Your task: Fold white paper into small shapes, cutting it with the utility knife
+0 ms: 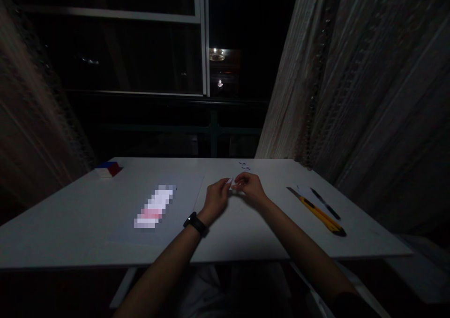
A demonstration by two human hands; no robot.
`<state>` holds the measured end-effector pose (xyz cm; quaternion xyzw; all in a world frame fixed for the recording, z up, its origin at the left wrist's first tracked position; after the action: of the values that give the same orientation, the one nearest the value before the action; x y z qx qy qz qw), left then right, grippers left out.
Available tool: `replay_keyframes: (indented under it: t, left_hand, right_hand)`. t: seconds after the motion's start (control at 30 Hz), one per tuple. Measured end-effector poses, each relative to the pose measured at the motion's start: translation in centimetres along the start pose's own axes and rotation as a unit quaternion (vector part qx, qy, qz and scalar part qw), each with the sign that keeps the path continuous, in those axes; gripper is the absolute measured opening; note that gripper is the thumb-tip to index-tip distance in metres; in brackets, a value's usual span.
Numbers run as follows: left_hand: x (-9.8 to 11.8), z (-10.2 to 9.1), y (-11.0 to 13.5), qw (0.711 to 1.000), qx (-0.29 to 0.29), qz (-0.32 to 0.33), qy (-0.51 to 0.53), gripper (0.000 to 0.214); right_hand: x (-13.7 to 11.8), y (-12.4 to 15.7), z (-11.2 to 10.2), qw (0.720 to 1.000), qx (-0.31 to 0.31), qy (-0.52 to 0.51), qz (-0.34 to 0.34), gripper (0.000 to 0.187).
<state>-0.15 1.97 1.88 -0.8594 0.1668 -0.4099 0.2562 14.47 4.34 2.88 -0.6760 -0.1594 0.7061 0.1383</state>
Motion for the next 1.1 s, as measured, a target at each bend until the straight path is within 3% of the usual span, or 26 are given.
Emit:
replay_keyframes:
  t: [0.3, 0.57, 0.77, 0.9, 1.1]
  left_hand:
    - [0.3, -0.1, 0.1, 1.000, -0.012, 0.004, 0.021, 0.030]
    - [-0.1, -0.2, -0.2, 0.998, -0.003, -0.041, 0.053, 0.032]
    - [-0.2, -0.3, -0.4, 0.996, 0.004, -0.063, 0.057, 0.029]
    - [-0.2, -0.3, -0.5, 0.996, -0.007, -0.069, 0.052, 0.029]
    - [-0.9, 0.0, -0.6, 0.993, -0.021, -0.110, 0.047, 0.037]
  right_hand:
    - [0.4, -0.2, 0.0, 0.995, 0.017, -0.083, 0.056, 0.031]
    - [0.5, -0.7, -1.5, 0.974, 0.097, -0.176, 0.103, 0.031]
    - [0.6, -0.3, -0.2, 0.983, -0.018, -0.148, 0.108, 0.029]
    - [1.0, 0.0, 0.3, 0.992, -0.008, -0.106, 0.071, 0.023]
    - [1.6, -0.2, 0.2, 0.988, 0.017, -0.114, 0.100, 0.025]
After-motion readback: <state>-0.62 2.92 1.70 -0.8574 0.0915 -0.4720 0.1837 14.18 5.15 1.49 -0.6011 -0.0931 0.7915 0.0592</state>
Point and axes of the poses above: each hand's wrist, its own y-axis away from the middle knuckle, its own z-axis out of the palm, x = y × z, the point moved 3 cm from there along -y, towards the middle knuckle, and after that the axes turned 13 degrees about -y, right-handed, at the moved point
